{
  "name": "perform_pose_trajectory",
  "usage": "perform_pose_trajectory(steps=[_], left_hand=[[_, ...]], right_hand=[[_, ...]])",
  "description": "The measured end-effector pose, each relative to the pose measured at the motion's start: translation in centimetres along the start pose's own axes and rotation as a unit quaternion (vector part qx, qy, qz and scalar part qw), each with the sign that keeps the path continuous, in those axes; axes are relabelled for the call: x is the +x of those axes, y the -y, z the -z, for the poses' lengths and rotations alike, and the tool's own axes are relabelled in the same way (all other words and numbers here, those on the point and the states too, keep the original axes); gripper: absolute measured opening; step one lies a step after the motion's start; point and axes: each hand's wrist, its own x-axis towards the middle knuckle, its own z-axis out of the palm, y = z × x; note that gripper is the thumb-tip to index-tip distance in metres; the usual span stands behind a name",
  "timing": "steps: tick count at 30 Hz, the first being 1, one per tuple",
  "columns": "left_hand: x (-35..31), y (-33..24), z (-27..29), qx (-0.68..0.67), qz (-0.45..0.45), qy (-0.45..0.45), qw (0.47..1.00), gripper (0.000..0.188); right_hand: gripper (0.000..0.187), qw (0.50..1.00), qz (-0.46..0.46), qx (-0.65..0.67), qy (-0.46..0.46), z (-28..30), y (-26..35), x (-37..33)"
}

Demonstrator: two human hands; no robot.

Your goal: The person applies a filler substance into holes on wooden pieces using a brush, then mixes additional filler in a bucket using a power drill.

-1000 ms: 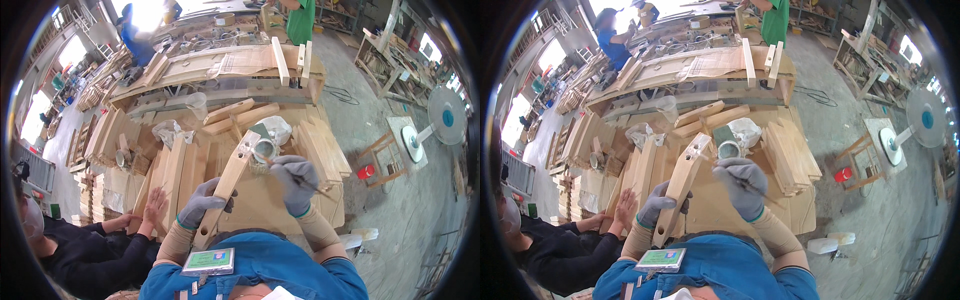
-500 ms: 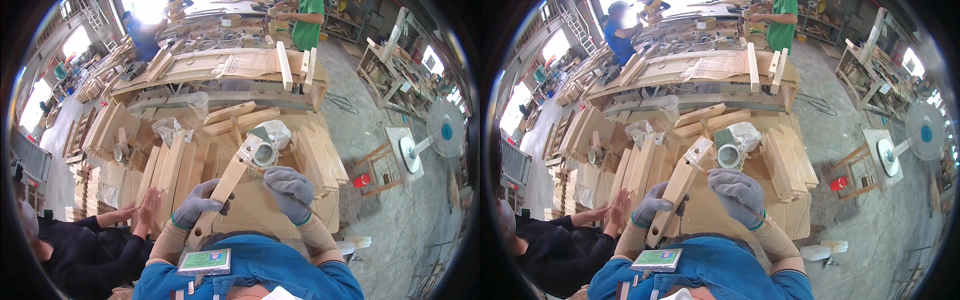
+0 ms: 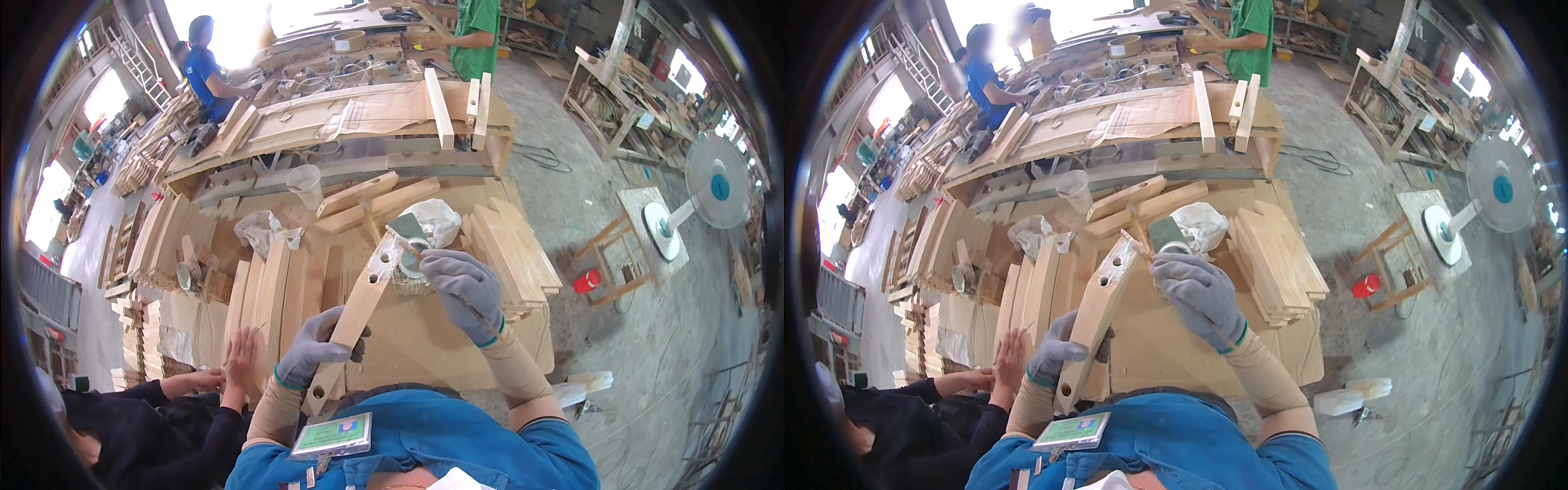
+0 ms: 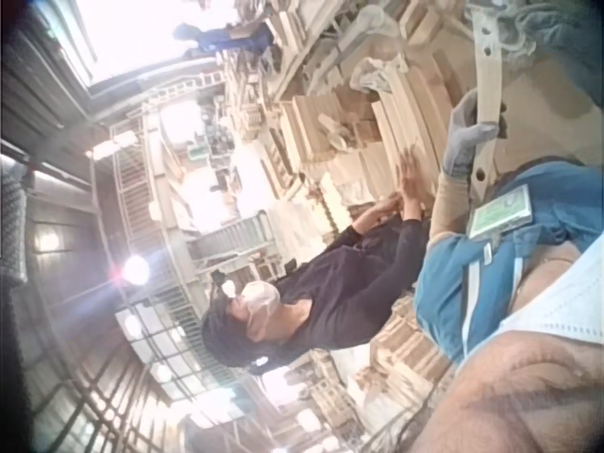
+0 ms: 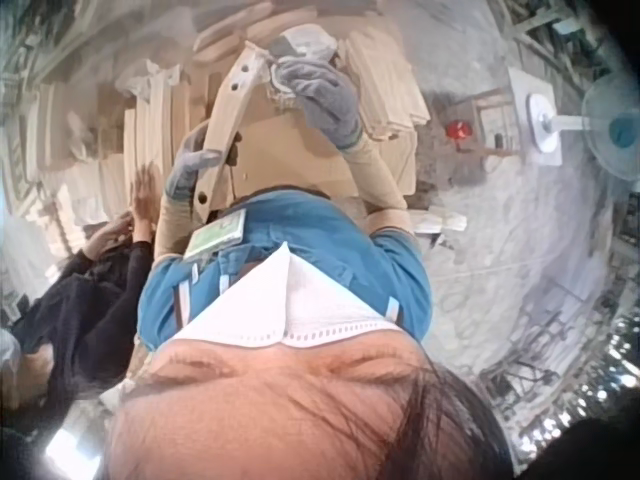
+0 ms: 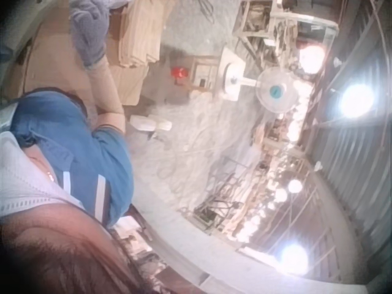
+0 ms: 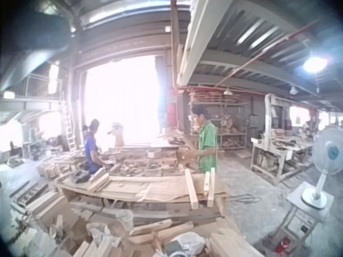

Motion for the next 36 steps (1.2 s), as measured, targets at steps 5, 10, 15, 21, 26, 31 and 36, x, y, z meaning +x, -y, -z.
perform_pose_trajectory(steps=[5, 10, 15, 21, 26, 31, 36], left_hand=[[1.3, 0.4, 0.6, 0.023, -0.01, -0.014, 1.0, 0.073], [3.0, -0.4, 1.0, 0.041, -0.06, -0.04, 0.997, 0.069], [7.3, -2.1, 0.1, 0.019, -0.083, -0.115, 0.99, 0.05], [15.6, -5.3, -0.8, 0.005, -0.12, -0.103, 0.987, 0.035], [22.3, -6.0, 0.1, -0.079, -0.131, -0.072, 0.986, 0.033], [27.1, -6.8, 3.5, -0.201, -0.174, -0.032, 0.963, 0.032], [28.7, -6.9, 7.5, -0.197, -0.187, -0.151, 0.951, 0.044]], right_hand=[[0.018, 0.987, 0.066, -0.116, 0.084, 0.8, -1.9, 0.7], [0.015, 0.997, -0.03, -0.061, -0.025, 1.4, -5.2, -0.8], [0.012, 0.971, -0.208, -0.046, -0.109, 0.9, -5.3, -0.8], [0.033, 0.948, -0.305, 0.031, -0.08, 0.2, -7.1, 0.1], [0.052, 0.977, -0.161, -0.104, 0.093, -2.0, -9.9, 1.9], [0.066, 0.955, -0.268, -0.042, 0.118, -5.5, -15.7, 4.5], [0.045, 0.954, -0.269, -0.12, 0.063, -6.5, -30.5, 10.2]])
